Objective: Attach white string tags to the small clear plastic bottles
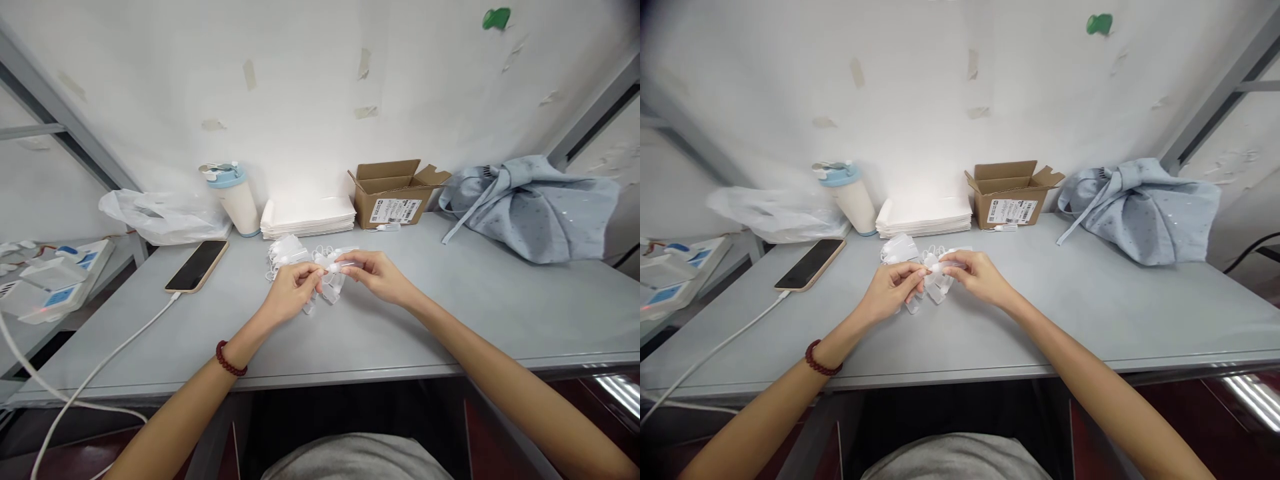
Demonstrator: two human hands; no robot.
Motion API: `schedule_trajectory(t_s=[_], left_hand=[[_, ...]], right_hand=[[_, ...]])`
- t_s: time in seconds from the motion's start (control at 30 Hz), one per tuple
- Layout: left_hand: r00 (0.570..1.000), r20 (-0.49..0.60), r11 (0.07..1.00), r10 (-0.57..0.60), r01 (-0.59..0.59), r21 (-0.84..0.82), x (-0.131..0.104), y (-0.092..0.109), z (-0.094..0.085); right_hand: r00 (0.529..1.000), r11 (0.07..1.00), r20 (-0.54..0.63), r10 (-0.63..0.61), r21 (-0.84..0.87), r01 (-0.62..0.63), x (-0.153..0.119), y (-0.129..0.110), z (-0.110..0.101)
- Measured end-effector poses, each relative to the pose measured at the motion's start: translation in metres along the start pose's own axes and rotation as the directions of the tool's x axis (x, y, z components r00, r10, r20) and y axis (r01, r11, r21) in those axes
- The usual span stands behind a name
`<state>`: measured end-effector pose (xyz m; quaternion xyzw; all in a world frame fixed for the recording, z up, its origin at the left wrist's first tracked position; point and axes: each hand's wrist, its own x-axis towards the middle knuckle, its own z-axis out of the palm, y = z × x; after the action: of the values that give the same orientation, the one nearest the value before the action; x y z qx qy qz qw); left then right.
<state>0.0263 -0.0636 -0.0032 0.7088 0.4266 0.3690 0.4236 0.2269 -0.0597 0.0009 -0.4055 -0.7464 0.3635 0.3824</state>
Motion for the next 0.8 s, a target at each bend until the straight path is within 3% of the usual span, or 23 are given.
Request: schedule_trajectory(t_s=[0.47,0.8], left_hand=[[1.000,-0.028,1.000,0.012,-0.012,0.013,0.000,-0.002,0.001],[0.998,-0.069,0.992,-0.013,0.004,-0.130,0.003,0.009,-0.010]], right_hand=[[0.998,0.998,-0.016,-0.054,-0.043,0.053,0.000,0.004,0.003],[0.999,0.996,-0.030,-0.026,0.085,0.028,0.002,-0.001,0.005]])
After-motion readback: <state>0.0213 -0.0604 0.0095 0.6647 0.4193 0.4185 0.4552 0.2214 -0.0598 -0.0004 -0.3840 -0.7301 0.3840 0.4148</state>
